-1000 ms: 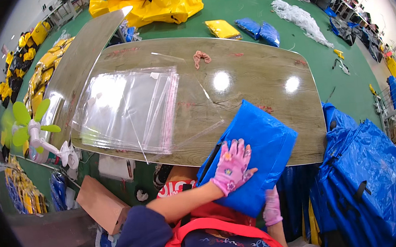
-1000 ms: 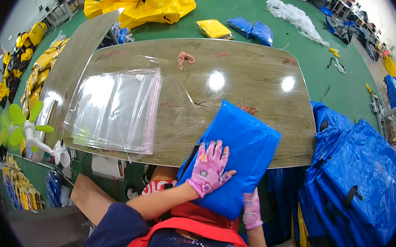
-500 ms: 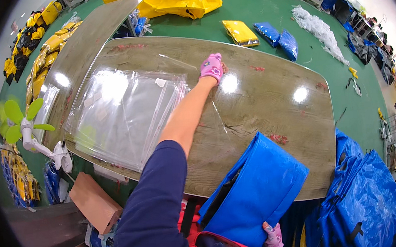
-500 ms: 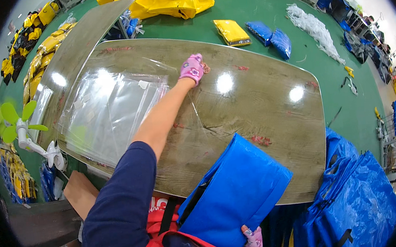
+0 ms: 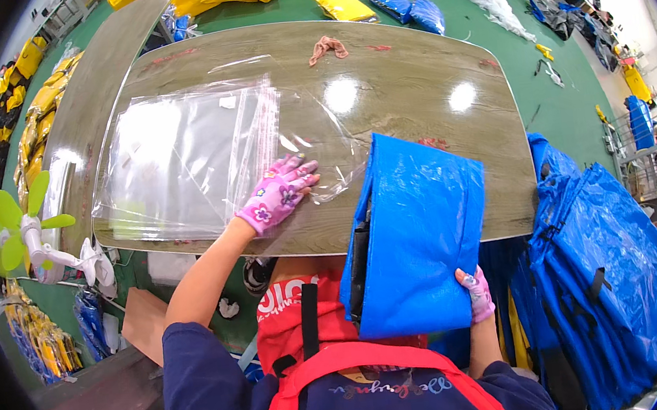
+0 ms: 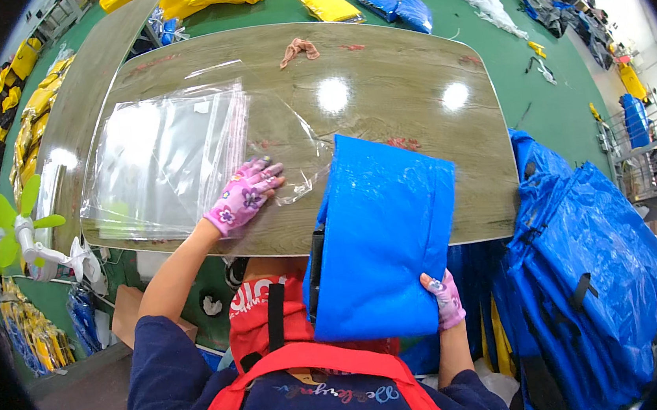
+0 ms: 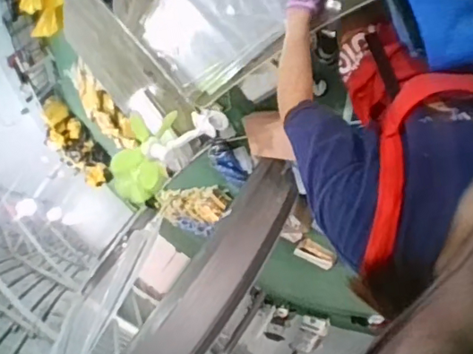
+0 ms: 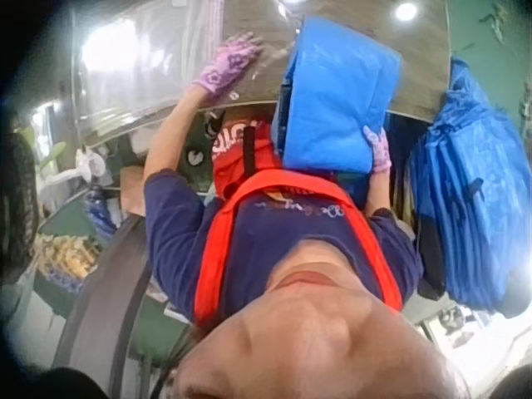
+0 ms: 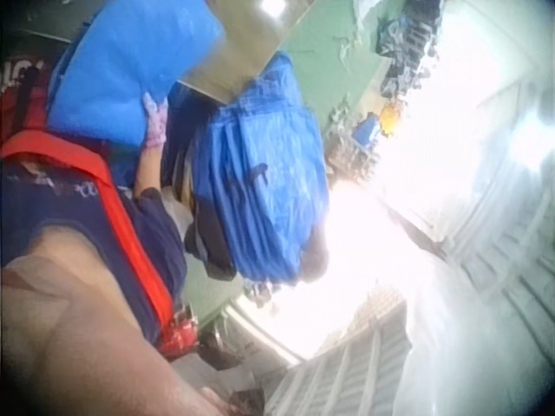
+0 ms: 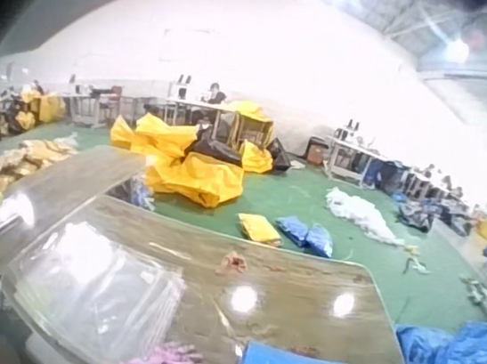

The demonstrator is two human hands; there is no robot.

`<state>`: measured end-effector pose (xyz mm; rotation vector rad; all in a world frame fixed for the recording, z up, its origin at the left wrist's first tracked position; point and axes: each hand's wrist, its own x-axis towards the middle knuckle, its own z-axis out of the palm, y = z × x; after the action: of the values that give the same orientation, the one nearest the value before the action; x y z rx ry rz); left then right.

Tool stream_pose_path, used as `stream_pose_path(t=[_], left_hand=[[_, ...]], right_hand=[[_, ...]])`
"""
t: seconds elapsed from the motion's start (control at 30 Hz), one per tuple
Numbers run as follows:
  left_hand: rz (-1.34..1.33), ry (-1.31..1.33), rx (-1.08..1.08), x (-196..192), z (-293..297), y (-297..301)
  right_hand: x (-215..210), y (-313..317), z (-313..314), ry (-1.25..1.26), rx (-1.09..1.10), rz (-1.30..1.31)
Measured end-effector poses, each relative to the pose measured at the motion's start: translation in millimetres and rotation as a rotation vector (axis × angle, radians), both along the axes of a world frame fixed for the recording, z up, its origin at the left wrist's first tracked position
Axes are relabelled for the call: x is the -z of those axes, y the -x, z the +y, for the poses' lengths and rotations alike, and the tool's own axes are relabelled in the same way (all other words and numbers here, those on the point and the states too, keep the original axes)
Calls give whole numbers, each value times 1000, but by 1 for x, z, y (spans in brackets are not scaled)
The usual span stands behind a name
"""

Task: The person folds blue plastic bags and places them into clear plastic packaging bags. They repeat this process multiple times, handling the bags and packaging materials by hand on a wooden table.

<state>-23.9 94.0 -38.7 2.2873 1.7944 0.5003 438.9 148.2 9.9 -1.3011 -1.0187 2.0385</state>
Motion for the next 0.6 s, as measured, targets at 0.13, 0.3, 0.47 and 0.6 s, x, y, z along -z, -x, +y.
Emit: stream_pose_path(t=[0.13, 0.3, 0.47, 0.6], left_hand=[[-18, -9, -68, -23, -3, -33], [246, 28, -140, -26, -16, -17], [193, 127, -199, -37, -7, -29], [102, 159, -225, -26, -2, -17]], right_hand=[[-25, 5, -13, -4, -45, 11], [-28, 6, -22, 12, -196, 27], [-25, 10, -20, 32, -217, 21], [-33, 8, -17, 6, -192, 12]])
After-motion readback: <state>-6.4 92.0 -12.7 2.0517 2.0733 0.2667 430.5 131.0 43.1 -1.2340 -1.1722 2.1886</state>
